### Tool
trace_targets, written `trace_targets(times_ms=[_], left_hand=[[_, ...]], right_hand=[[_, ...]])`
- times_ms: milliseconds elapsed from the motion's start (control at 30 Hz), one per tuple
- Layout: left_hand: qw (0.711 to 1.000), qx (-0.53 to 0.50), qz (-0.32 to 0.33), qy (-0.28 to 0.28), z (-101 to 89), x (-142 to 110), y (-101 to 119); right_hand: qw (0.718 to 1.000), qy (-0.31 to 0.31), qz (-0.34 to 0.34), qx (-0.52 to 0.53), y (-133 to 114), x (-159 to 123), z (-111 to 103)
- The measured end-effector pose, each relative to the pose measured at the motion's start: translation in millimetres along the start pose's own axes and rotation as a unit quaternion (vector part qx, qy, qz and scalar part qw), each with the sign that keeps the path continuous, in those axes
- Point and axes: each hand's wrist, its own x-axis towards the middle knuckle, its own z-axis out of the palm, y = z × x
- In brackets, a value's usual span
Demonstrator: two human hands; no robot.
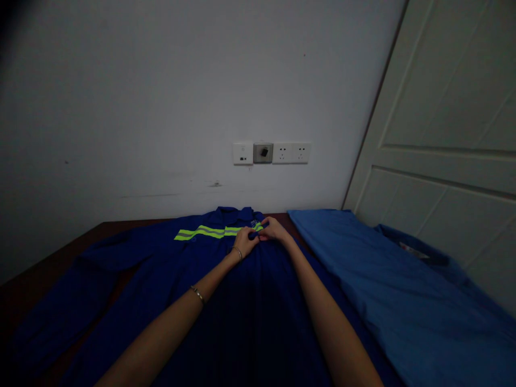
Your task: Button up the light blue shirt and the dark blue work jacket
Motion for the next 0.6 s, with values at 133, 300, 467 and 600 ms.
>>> trace_targets(times_ms=[133, 300, 467, 600], left_hand=[[1.000, 0.004, 0.013, 0.002, 1.4, -0.9, -1.5], [1.000, 0.011, 0.019, 0.009, 2.5, -1.9, -2.7], [0.999, 0.018, 0.032, 0.012, 3.6, -1.7, -4.2], [0.999, 0.025, 0.033, 0.010, 3.4, -1.2, -4.4]], right_hand=[[1.000, -0.008, 0.028, -0.010, -5.0, -3.0, -10.0], [0.997, -0.024, 0.052, -0.049, -7.5, -7.0, -18.1], [0.995, -0.039, 0.061, -0.070, -7.1, -11.0, -10.8], [0.994, -0.037, 0.060, -0.083, -5.6, -11.3, -5.1]])
